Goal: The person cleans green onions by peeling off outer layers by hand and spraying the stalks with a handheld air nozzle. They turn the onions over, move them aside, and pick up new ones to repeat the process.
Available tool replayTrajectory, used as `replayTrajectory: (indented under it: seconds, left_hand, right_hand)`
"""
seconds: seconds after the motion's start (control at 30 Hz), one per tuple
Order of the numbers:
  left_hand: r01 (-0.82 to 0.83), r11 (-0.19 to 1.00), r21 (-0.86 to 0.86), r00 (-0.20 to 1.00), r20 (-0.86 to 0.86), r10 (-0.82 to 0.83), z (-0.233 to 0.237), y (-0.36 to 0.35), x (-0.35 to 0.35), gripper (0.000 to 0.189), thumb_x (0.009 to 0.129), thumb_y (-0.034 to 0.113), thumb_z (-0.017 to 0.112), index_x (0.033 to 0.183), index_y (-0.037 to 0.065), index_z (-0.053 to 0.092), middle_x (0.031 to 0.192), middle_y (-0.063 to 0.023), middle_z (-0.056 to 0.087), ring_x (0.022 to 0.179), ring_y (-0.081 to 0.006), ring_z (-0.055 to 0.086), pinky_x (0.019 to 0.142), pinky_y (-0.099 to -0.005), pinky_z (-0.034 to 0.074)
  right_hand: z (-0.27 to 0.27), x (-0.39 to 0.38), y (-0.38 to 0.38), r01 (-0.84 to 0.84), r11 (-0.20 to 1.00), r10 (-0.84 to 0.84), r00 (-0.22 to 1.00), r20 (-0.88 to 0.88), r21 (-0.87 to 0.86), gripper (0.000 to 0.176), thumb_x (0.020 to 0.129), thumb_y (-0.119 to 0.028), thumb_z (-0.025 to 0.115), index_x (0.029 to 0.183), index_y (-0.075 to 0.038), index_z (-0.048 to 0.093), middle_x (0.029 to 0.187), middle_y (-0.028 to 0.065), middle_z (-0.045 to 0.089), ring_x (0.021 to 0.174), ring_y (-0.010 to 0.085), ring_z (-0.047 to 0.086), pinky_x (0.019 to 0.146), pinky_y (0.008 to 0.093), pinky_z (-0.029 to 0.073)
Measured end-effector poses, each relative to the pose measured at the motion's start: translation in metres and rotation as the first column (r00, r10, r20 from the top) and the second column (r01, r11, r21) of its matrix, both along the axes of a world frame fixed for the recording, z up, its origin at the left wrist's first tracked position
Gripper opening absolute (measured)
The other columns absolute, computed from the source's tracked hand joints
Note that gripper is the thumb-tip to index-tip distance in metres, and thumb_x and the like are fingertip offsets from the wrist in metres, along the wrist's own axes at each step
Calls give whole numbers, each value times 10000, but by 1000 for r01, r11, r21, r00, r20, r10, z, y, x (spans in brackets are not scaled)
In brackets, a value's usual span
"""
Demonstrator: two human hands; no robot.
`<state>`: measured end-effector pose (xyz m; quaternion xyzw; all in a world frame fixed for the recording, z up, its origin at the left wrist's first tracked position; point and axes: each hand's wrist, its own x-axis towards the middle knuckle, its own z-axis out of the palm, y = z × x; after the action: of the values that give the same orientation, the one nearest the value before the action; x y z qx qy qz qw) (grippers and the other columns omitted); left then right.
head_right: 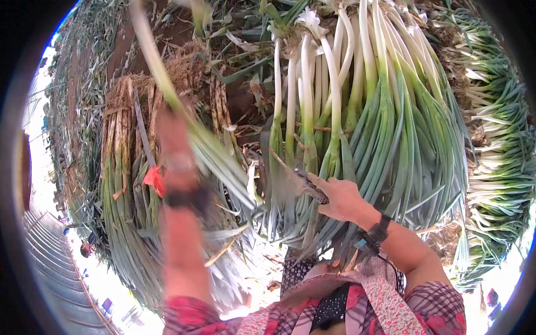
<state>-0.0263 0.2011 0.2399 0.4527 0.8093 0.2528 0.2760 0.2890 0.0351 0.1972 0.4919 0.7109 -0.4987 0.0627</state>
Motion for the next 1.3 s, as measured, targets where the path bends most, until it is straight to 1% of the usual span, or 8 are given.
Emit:
replayTrajectory:
  seconds: [0.2,0.37,0.4,0.47,0.57,0.8,0.93,1.3]
  left_hand:
    - [473,806,356,829,-489,-270,86,166,-28,282,790,231,607,982,28,565,889,-188,609,828,-327,615,687,-431,492]
    - [578,725,-374,302,-728,-616,-79,66,-71,261,793,217,578,982,37,571,914,-201,615,850,-352,615,693,-448,497]
    - [530,688,-495,330,-627,-705,-122,28,-79,258,793,214,572,982,39,572,919,-204,616,855,-357,614,694,-452,498]
    - [-60,932,-357,929,-361,-78,-177,-74,-65,357,803,226,574,1093,19,562,1080,-254,586,1002,-414,557,871,-491,439]
    - [-154,903,-402,893,-448,-47,-257,-165,-83,467,757,205,625,1170,7,531,1093,-264,580,1039,-402,549,911,-463,428]
    - [-11,863,-505,998,-59,-22,-213,-156,-77,631,621,304,790,1086,-79,600,1040,-284,617,933,-356,630,790,-378,495]
    - [51,888,-457,989,-103,-110,-192,-175,-51,577,667,275,750,1093,-82,592,959,-252,649,903,-372,634,786,-396,482]
    - [-37,904,-426,998,29,54,-210,-208,-46,481,659,171,731,1081,13,563,1002,-253,620,955,-428,583,805,-453,472]
  right_hand:
    - [9,-6,-18,81,996,-80,994,-68,20,786,623,-203,657,1364,-186,392,802,154,556,748,357,577,668,444,464]
    - [12,-36,-28,22,999,-17,990,-143,35,804,631,-224,676,1373,-181,371,777,151,556,717,354,582,638,448,465]
    - [13,-42,-25,-29,999,26,989,-147,-15,785,628,-211,663,1362,-152,388,776,151,564,725,359,585,651,446,465]
    - [3,-52,-20,-109,993,100,982,-158,-53,774,628,-198,645,1356,-117,393,740,150,570,703,376,585,651,448,465]
    - [-19,-74,3,-57,997,49,989,-140,-54,783,631,-198,645,1363,-115,380,731,149,570,707,381,586,661,445,468]
    - [-16,-109,5,-140,979,131,989,-65,-151,785,656,-181,629,1386,-116,347,867,183,579,802,371,589,719,440,476]
    - [-21,-111,-3,4,990,15,991,-132,139,588,771,-285,580,1308,-92,441,725,172,600,660,361,606,571,446,474]
    - [-36,-133,4,-70,997,70,997,-17,17,776,641,-165,632,1369,-105,373,803,173,588,742,385,583,655,456,456]
